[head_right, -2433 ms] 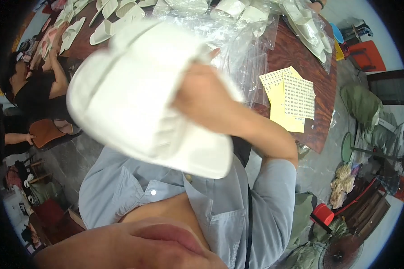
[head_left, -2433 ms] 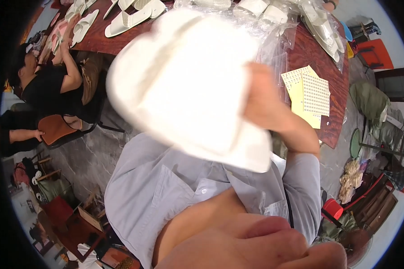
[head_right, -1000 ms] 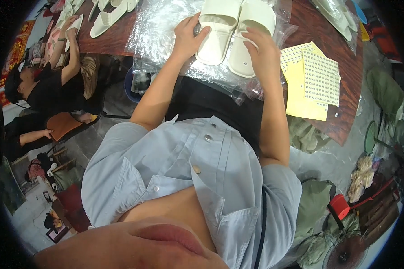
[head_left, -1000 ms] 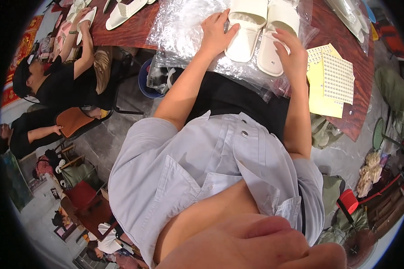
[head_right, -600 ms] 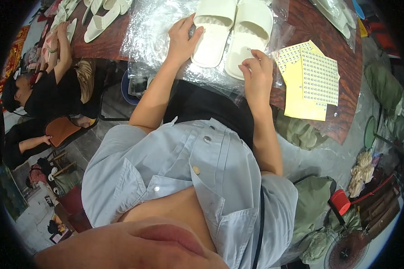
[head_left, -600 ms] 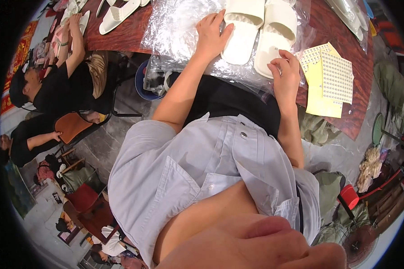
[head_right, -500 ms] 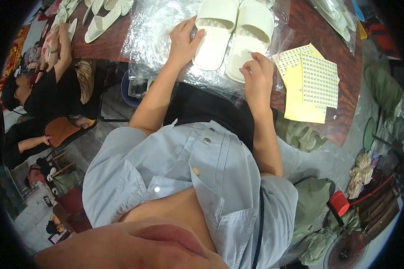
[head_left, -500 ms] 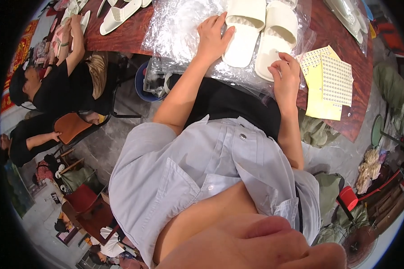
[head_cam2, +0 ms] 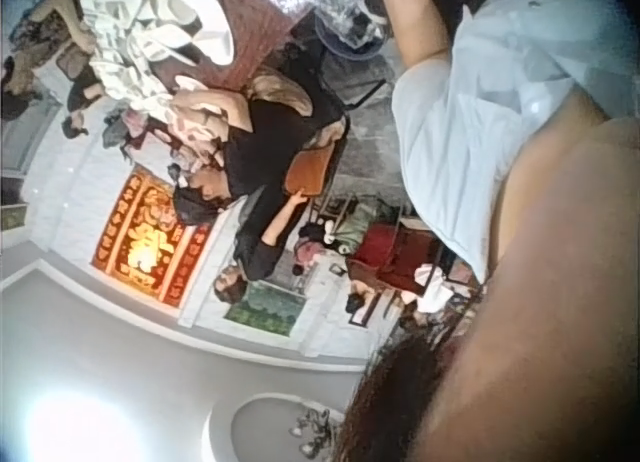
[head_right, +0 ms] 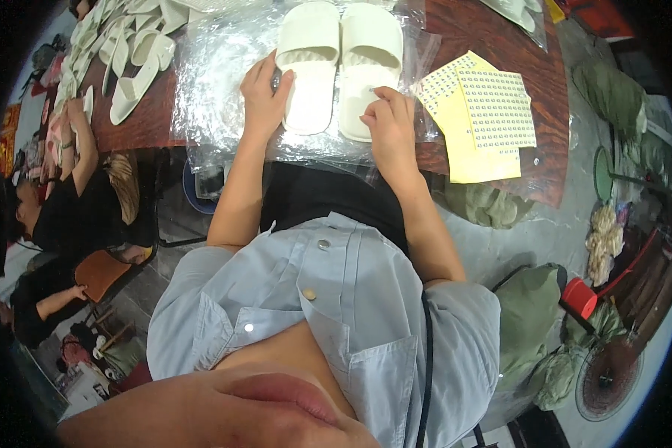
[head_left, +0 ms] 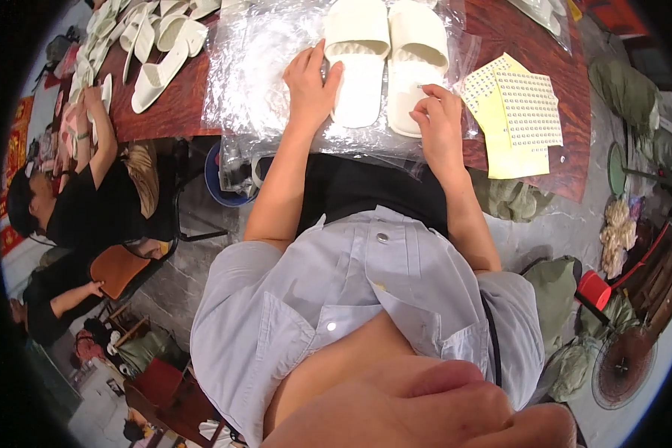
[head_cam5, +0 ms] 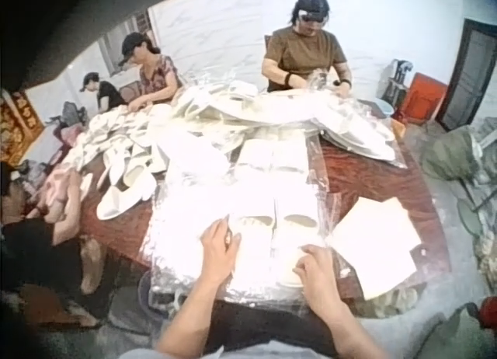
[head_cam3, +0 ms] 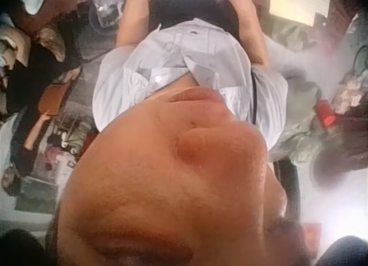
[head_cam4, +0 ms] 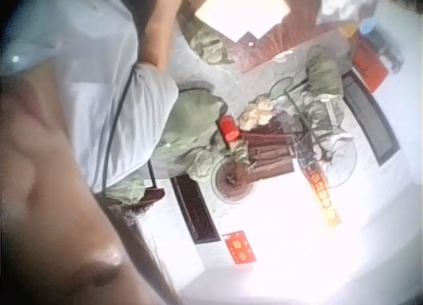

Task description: The recorder is inspecting, organizing, and preparing white and pink sandals or slippers on a workshop table.

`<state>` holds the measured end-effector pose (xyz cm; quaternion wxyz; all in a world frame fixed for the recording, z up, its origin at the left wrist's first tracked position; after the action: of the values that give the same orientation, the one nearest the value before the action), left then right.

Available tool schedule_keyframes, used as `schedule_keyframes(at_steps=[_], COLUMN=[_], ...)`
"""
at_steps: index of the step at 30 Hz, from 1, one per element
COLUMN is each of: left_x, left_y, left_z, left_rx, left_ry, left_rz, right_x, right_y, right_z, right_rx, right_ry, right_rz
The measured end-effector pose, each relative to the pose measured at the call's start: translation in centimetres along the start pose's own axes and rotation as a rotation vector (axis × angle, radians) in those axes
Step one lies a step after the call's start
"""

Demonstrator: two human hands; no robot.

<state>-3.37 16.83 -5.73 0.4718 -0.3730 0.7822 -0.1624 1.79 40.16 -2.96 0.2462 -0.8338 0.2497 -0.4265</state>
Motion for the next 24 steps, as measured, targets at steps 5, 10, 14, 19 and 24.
schedule_keyframes(at_steps=[5,10,14,19,24], left_x=[-0.4,-2.1,-1.0,0.1,0.1], left_y=[0.0,-0.7,-0.4,0.0,0.2], left_z=[0.1,-0.3,0.0,0.1,0.1], left_rx=[-0.016,-0.067,-0.036,-0.009,-0.016], left_ry=[0.023,0.123,0.068,-0.02,0.008], left_rz=[-0.032,-0.074,-0.062,-0.022,-0.011], right_x=[-0.4,-0.9,-1.4,-4.1,-5.8], right_y=[0.2,0.1,0.1,0.1,0.5], right_z=[0.3,0.5,0.3,0.6,1.1], right_rx=[0.011,0.037,0.099,0.147,0.183], right_ry=[0.011,0.032,0.095,0.228,0.436], right_rz=[0.001,-0.042,-0.12,-0.451,-0.752])
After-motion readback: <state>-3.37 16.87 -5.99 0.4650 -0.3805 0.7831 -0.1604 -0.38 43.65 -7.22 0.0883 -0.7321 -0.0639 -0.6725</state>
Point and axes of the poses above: each hand's wrist, its own z-axis away from the middle knuckle, its own y-axis out of the palm, x = y × z, the point moved 9 cm from there along -z, towards the middle knuckle, and after that the axes turned 2 degrees about -x, right-handed, at the moved point
